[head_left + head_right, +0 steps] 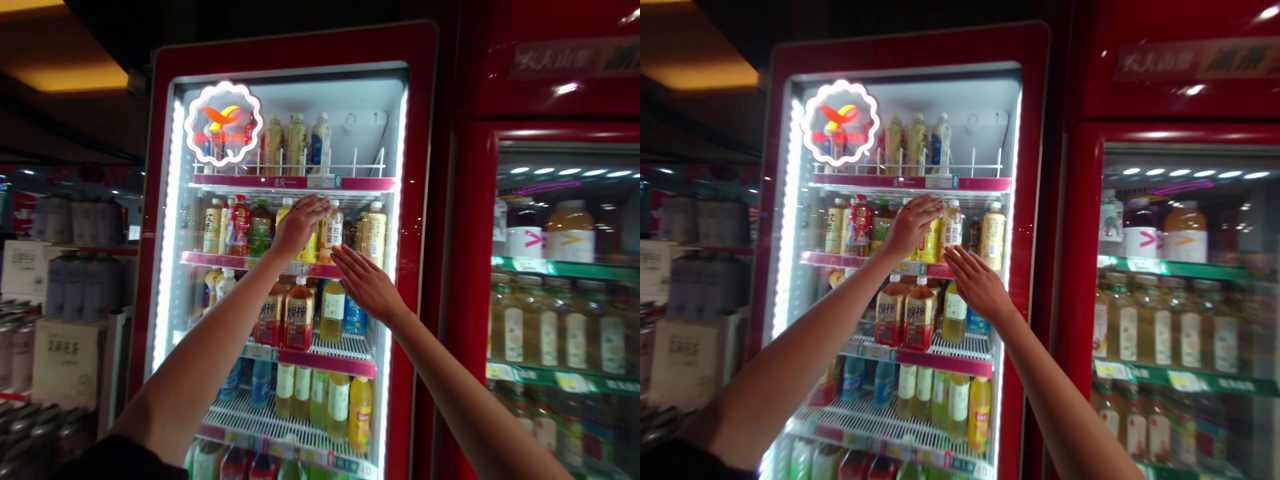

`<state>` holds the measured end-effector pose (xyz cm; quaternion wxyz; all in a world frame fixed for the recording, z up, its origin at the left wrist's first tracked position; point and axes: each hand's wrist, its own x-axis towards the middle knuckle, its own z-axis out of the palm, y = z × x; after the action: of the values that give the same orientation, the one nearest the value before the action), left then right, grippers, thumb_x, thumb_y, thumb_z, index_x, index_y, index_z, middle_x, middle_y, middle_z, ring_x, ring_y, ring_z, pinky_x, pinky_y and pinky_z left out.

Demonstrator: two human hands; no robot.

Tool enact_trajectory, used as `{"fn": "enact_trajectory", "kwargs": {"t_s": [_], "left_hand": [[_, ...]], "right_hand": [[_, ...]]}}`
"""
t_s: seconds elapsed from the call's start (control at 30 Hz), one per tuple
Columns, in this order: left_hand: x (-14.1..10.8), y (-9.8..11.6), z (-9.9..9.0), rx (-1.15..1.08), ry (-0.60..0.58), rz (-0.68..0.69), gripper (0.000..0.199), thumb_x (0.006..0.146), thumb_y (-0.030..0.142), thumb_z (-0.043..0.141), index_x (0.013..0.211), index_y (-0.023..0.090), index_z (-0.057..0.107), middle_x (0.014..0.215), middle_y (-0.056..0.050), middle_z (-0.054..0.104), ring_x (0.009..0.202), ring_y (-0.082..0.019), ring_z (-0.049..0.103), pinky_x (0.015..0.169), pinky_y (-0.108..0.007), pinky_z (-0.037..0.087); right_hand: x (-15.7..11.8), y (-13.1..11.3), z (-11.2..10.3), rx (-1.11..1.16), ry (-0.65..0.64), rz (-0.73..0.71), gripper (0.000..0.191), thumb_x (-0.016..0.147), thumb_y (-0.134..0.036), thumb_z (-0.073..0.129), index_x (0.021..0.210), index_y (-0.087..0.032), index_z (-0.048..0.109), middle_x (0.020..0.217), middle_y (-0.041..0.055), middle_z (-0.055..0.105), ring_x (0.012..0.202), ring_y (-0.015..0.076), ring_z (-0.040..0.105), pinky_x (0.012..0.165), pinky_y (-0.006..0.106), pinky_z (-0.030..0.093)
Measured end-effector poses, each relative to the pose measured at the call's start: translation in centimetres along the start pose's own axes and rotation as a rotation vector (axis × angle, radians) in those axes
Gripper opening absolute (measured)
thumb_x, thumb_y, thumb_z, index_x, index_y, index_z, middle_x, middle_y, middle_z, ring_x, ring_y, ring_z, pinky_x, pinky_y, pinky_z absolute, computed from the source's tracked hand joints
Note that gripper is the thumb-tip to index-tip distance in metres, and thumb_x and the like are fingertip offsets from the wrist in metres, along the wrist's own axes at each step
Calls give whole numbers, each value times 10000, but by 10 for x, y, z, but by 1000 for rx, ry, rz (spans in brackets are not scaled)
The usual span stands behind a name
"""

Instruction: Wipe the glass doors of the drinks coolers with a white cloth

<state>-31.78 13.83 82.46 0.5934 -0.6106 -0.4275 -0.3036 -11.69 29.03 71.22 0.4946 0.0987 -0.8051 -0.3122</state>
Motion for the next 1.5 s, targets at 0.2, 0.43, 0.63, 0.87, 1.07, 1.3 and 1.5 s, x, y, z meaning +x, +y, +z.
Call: {"fn": "enact_trajectory", "kwargs": {"t_s": [0.2, 0.43, 0.63, 0.87, 1.07, 1.3, 1.5], "left_hand": [[31, 13, 26, 3, 70, -66, 609, 994, 31, 522, 1486, 357, 673, 1515, -15, 708, 1489, -265, 594, 1266, -554, 529], [-1, 33, 20, 2, -47, 72, 605, 989, 30, 550, 1505, 332, 638, 1532, -4, 697, 1510, -241, 572, 1222, -530, 570], [41, 14, 38, 29, 161, -38, 612, 992, 61, 550, 1496, 391, 657, 1487, -1, 723, 1464, -280, 617, 1233, -527, 570], [17, 71, 55, -3, 45, 78, 608, 986, 29, 518, 1525, 287, 626, 1498, -28, 716, 1485, -274, 600, 1242, -538, 565], [9, 67, 42, 43, 15, 59, 678, 963, 4, 541, 1583, 277, 572, 1542, -57, 687, 1501, -305, 580, 1211, -575, 579], [63, 68, 72, 32, 123, 30, 560, 992, 23, 518, 1489, 233, 668, 1474, -81, 733, 1435, -317, 637, 1207, -590, 576], [48, 70, 61, 20, -69, 229, 578, 968, -11, 527, 1477, 225, 663, 1501, -55, 719, 1475, -254, 604, 1205, -505, 588]], "right_hand": [[-37, 42, -24, -127, 127, 104, 849, 1072, -151, 486, 1761, -296, 12, 1774, 34, 362, 1652, 243, 346, 1310, 501, 418], [-49, 39, -20, -147, 108, 246, 808, 1110, -206, 467, 1760, -346, 9, 1787, 9, 328, 1648, 270, 352, 1309, 538, 420], [-53, 33, -17, -139, 120, 306, 812, 1119, -214, 445, 1748, -383, -40, 1793, -27, 300, 1648, 256, 349, 1328, 544, 394], [-54, 30, -16, -165, 107, 310, 813, 1126, -208, 433, 1747, -364, -68, 1784, -6, 332, 1649, 250, 346, 1326, 525, 396], [-53, 30, -16, -187, 116, 305, 821, 1129, -213, 441, 1752, -334, -81, 1773, 24, 369, 1648, 251, 351, 1316, 508, 406], [-54, 30, -16, -169, 130, 297, 842, 1111, -175, 452, 1756, -338, -64, 1762, 19, 392, 1647, 252, 352, 1313, 513, 417], [-55, 29, -16, -157, 115, 302, 828, 1117, -190, 445, 1761, -326, -57, 1769, 33, 377, 1649, 259, 348, 1310, 515, 421]]}}
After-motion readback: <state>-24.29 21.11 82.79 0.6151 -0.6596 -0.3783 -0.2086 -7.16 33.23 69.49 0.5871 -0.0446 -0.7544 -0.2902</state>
